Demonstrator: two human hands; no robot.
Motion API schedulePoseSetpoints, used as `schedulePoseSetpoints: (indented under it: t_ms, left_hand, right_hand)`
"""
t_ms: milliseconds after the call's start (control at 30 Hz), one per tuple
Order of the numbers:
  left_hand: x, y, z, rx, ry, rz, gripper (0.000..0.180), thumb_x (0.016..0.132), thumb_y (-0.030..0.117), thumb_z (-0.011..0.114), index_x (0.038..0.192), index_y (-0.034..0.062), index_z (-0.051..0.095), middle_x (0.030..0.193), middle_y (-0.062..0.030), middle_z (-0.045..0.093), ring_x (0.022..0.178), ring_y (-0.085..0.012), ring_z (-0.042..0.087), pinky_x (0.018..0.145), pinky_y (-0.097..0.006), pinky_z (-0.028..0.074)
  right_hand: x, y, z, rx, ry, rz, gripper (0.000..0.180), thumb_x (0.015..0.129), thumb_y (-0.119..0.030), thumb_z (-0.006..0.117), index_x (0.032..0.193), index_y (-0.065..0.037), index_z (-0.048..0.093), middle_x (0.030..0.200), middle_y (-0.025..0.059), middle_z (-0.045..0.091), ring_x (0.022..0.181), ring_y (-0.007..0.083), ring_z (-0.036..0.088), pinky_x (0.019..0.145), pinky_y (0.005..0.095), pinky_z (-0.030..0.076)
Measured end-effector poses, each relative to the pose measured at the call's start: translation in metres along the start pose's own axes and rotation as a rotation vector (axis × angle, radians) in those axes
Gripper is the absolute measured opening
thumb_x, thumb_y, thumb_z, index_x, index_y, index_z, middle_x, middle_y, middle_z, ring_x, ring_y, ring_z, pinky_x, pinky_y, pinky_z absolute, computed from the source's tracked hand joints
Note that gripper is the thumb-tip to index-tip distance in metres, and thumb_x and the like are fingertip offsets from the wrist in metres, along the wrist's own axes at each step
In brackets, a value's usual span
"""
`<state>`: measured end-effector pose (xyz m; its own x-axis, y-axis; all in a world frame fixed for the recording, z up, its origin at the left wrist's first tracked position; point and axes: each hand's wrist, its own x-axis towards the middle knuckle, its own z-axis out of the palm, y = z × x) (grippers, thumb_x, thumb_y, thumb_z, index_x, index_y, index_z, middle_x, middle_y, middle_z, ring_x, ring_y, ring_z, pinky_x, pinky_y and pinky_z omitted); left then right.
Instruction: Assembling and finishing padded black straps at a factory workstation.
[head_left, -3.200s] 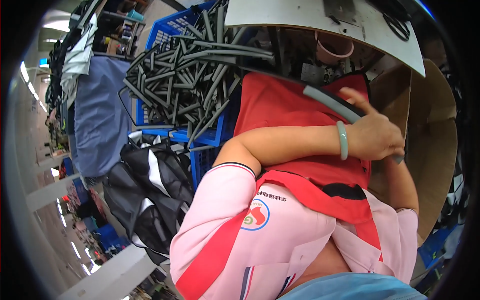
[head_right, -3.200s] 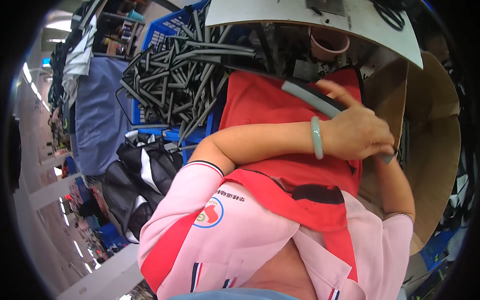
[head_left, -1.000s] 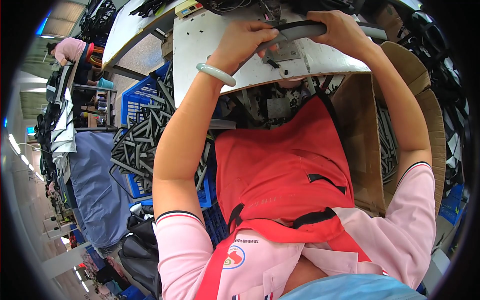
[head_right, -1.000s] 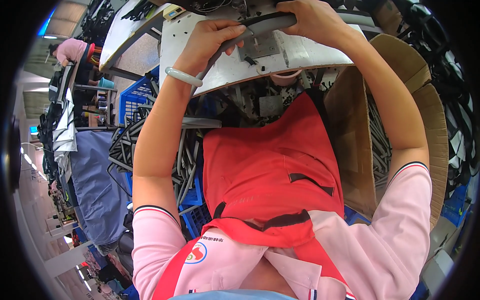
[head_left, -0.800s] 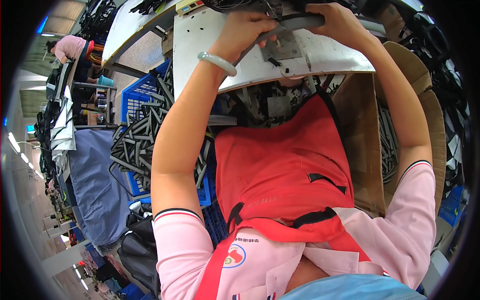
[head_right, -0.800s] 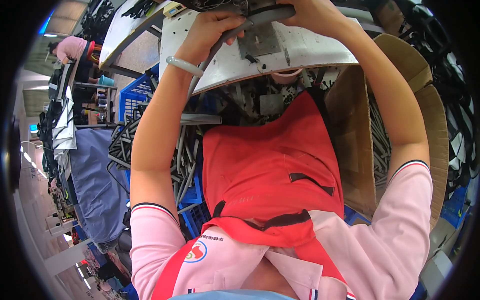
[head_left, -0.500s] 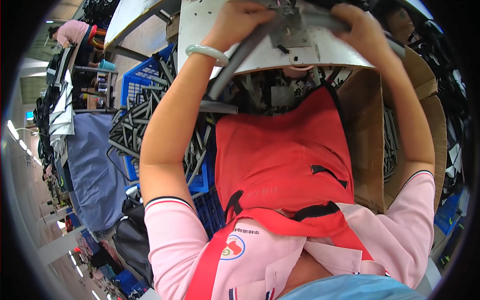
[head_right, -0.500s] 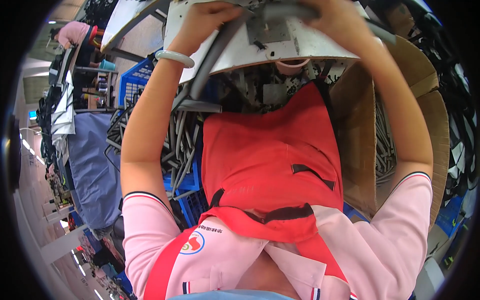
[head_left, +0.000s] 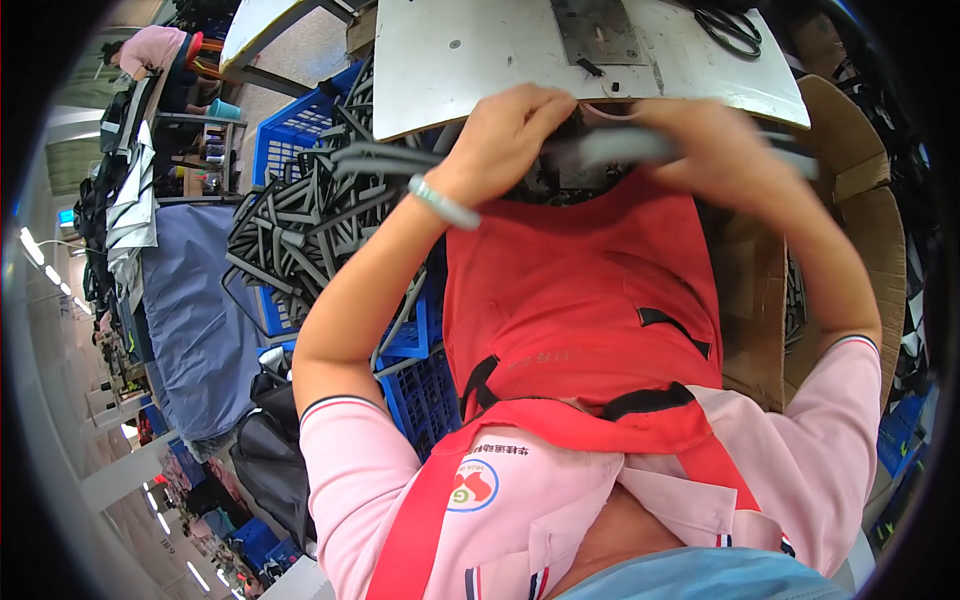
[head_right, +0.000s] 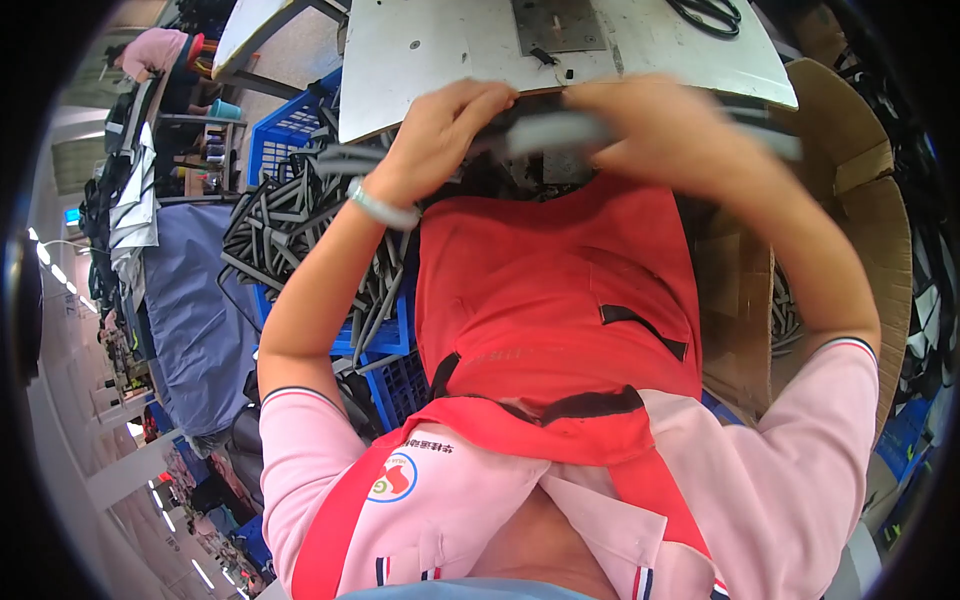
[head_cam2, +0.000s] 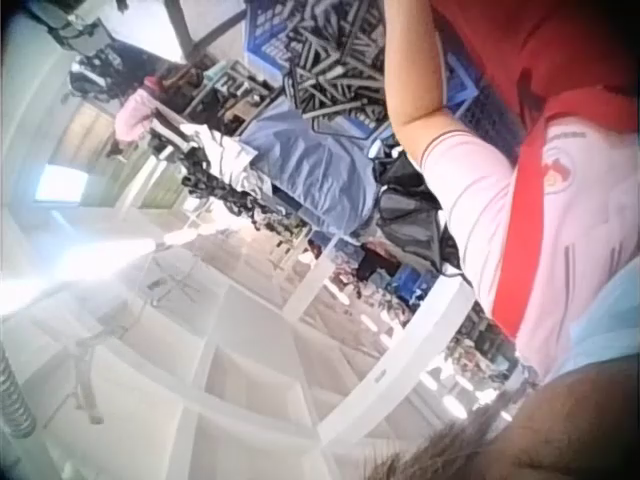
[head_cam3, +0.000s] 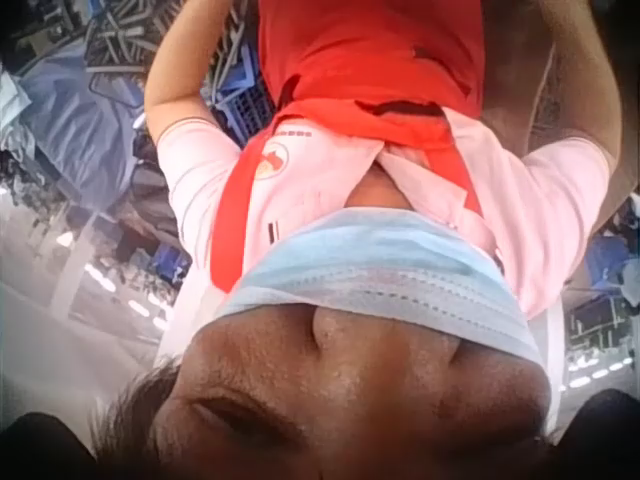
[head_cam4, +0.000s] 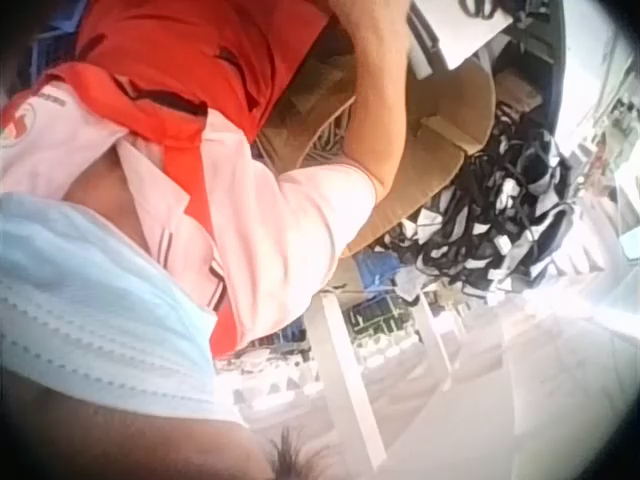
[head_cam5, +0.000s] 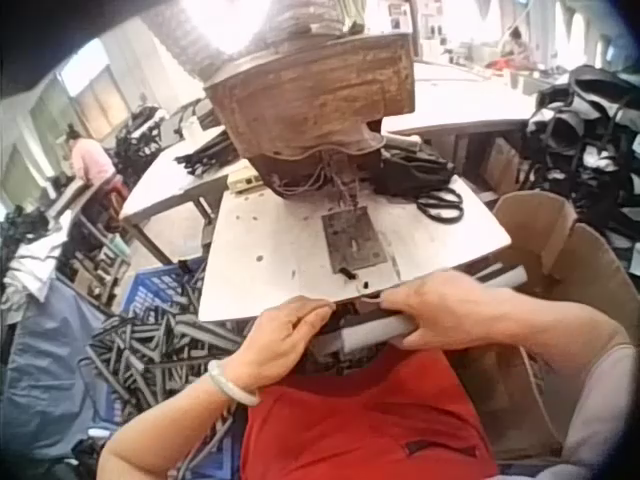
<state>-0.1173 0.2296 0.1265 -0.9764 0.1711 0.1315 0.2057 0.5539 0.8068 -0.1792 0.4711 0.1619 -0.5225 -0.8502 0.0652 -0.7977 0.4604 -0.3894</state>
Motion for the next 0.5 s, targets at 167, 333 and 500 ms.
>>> schedulePoseSetpoints:
  t_ms: [167, 333, 500]
  left_hand:
    - [-0.02, 0.021, 0.016, 0.203, 0.213, 0.309, 0.027, 0.093, 0.023, 0.059, 0.102, -0.0014, 0.067, 0.086, -0.0168, 0.068, 0.08, -0.0308, 0.064, 0.075, -0.036, 0.05]
    - [0.016, 0.026, 0.009, -0.394, -0.147, -0.157, 0.026, 0.094, 0.02, 0.064, 0.108, -0.0002, 0.069, 0.078, -0.0021, 0.066, 0.062, -0.0057, 0.054, 0.057, -0.02, 0.045]
    - [0.042, 0.045, -0.015, -0.248, -0.047, -0.06, 0.027, 0.091, 0.021, 0.066, 0.105, -0.0011, 0.071, 0.074, -0.0033, 0.067, 0.059, -0.0052, 0.054, 0.053, -0.02, 0.042]
  right_hand:
    - [-0.043, 0.034, -0.068, 0.156, 0.16, 0.117, 0.048, 0.065, -0.004, 0.076, 0.106, 0.001, 0.053, 0.087, 0.0129, 0.054, 0.085, 0.0175, 0.052, 0.085, 0.03, 0.043]
    - [-0.028, 0.024, -0.071, 0.085, 0.063, 0.099, 0.046, 0.07, -0.009, 0.075, 0.112, -0.002, 0.056, 0.086, 0.0123, 0.06, 0.079, 0.0248, 0.058, 0.079, 0.033, 0.047]
    - [-0.02, 0.043, -0.069, 0.113, 0.114, 0.115, 0.04, 0.074, -0.01, 0.071, 0.11, 0.0, 0.057, 0.088, 0.0152, 0.062, 0.079, 0.0245, 0.058, 0.078, 0.0324, 0.047]
